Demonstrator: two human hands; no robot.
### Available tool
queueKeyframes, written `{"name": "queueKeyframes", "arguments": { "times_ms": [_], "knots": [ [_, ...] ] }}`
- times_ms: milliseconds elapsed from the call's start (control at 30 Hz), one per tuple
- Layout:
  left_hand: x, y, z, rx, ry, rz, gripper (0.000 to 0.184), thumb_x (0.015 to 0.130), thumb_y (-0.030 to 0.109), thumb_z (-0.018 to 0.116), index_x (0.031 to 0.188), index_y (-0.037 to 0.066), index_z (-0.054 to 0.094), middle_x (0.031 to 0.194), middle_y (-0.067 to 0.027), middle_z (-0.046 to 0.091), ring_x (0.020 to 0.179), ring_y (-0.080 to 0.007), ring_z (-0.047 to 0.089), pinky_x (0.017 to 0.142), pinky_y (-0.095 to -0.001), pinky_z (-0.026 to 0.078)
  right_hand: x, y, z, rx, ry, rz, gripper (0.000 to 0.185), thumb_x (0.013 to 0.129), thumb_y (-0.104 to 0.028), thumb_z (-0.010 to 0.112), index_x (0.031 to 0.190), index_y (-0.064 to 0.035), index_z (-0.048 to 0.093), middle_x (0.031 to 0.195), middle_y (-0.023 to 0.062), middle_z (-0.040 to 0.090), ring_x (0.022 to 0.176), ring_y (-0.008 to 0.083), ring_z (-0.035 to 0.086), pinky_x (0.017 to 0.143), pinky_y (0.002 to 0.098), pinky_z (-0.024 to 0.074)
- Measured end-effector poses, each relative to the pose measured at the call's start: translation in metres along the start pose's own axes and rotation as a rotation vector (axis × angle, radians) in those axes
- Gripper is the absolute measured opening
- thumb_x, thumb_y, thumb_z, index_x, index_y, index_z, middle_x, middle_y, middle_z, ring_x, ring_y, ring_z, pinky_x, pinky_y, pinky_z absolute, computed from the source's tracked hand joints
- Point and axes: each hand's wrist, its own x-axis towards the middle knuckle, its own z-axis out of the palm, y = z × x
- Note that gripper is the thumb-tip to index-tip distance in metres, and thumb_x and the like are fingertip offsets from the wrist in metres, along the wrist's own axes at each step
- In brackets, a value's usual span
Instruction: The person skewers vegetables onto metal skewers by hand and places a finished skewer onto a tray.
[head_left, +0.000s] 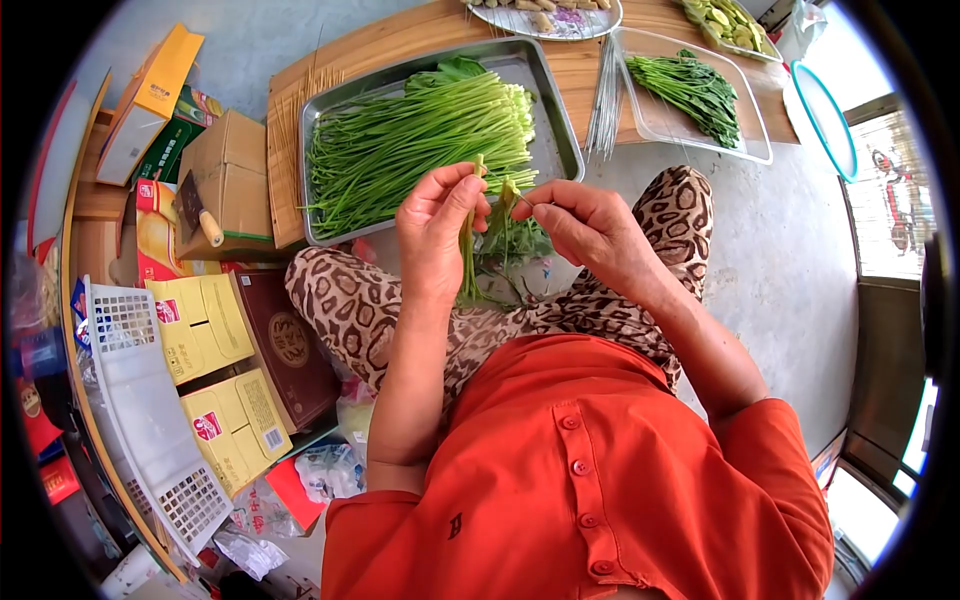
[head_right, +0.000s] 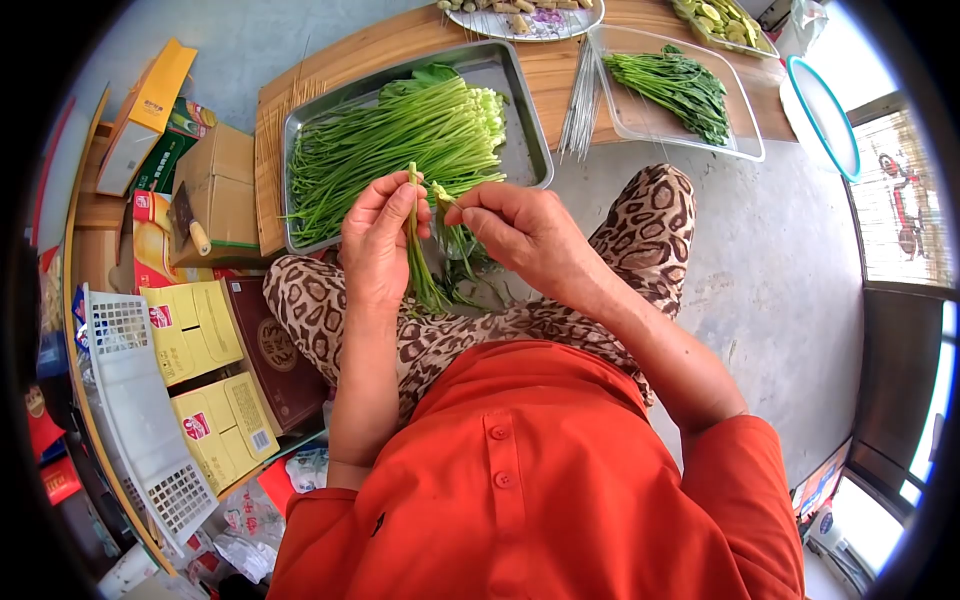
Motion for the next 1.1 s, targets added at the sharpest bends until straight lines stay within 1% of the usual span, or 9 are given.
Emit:
{"name": "queueKeyframes", "arguments": {
  "times_ms": [233,533,633,700,800,900,1033,1100],
  "knots": [
    [0.0006,0.0003,-0.0013,-0.058,-0.009,-0.041,0.019,0.09,0.013,0.063,0.105,0.001,0.062,0.087,-0.0021,0.064,0.072,-0.0083,0.059,0.059,-0.0221,0.046,0.0005,0.0022,-0.0001,-0.025,0.005,0.004,0.018,0.094,-0.014,0.051,0.098,-0.0019,0.064,0.058,-0.002,0.043,0.055,0.0058,0.04,0.05,0.0244,0.0363],
    [0.0005,0.0003,-0.0012,-0.072,-0.003,-0.055,0.018,0.091,0.014,0.062,0.104,0.002,0.063,0.085,-0.0012,0.064,0.071,-0.0081,0.058,0.059,-0.0228,0.044,0.0008,0.0037,-0.0003,-0.052,0.004,0.007,0.019,0.094,-0.014,0.051,0.098,-0.0019,0.064,0.058,-0.0019,0.044,0.055,0.0061,0.041,0.051,0.0242,0.0364],
    [0.0005,-0.0004,-0.001,-0.071,-0.001,-0.051,0.018,0.091,0.014,0.062,0.104,0.002,0.063,0.085,-0.0011,0.064,0.071,-0.0081,0.058,0.059,-0.0227,0.043,0.0009,0.0019,0.0003,-0.045,0.0,0.005,0.018,0.094,-0.014,0.05,0.098,-0.002,0.064,0.058,-0.0016,0.044,0.055,0.0061,0.041,0.051,0.0243,0.0366],
    [0.001,-0.0013,-0.0006,-0.088,0.019,-0.039,0.019,0.091,0.014,0.062,0.103,0.0,0.063,0.085,-0.0034,0.065,0.067,-0.0079,0.057,0.056,-0.0213,0.043,0.0008,0.0026,0.0005,-0.049,0.0,0.005,0.019,0.094,-0.014,0.05,0.098,-0.0021,0.064,0.058,-0.0014,0.044,0.055,0.0063,0.042,0.051,0.0245,0.0369],
    [0.0011,-0.0015,-0.001,-0.091,0.019,-0.036,0.019,0.091,0.014,0.062,0.104,-0.001,0.063,0.085,-0.0035,0.065,0.067,-0.008,0.056,0.055,-0.0213,0.042,0.0011,0.0034,0.0006,-0.058,0.001,0.004,0.019,0.094,-0.014,0.05,0.098,-0.0022,0.064,0.058,-0.0008,0.045,0.055,0.0067,0.043,0.051,0.0249,0.0377],
    [0.0007,-0.0013,-0.0029,-0.075,-0.008,-0.035,0.019,0.091,0.015,0.062,0.104,0.002,0.063,0.086,-0.0014,0.064,0.07,-0.0079,0.057,0.058,-0.0223,0.043,0.0009,0.0036,0.0007,-0.066,0.004,0.005,0.019,0.094,-0.014,0.051,0.098,-0.0023,0.064,0.059,-0.0002,0.046,0.056,0.0072,0.043,0.051,0.0253,0.0384],
    [0.0006,-0.0003,-0.0029,-0.052,-0.002,-0.03,0.018,0.091,0.014,0.062,0.104,0.001,0.064,0.086,-0.0018,0.064,0.07,-0.0077,0.057,0.058,-0.0218,0.042,0.0007,0.0037,0.0011,-0.06,0.009,-0.002,0.019,0.093,-0.014,0.051,0.097,-0.0023,0.065,0.059,0.0007,0.048,0.056,0.0074,0.044,0.052,0.0257,0.0387],
    [0.0014,-0.0001,-0.003,0.001,0.012,0.019,0.019,0.091,0.014,0.063,0.103,-0.001,0.065,0.084,-0.0025,0.064,0.066,-0.0056,0.054,0.055,-0.0197,0.041,0.0005,0.0032,0.0004,-0.072,0.004,0.004,0.019,0.093,-0.014,0.051,0.097,-0.0022,0.065,0.06,0.0007,0.047,0.056,0.0075,0.043,0.052,0.0258,0.0386]
  ]
}}
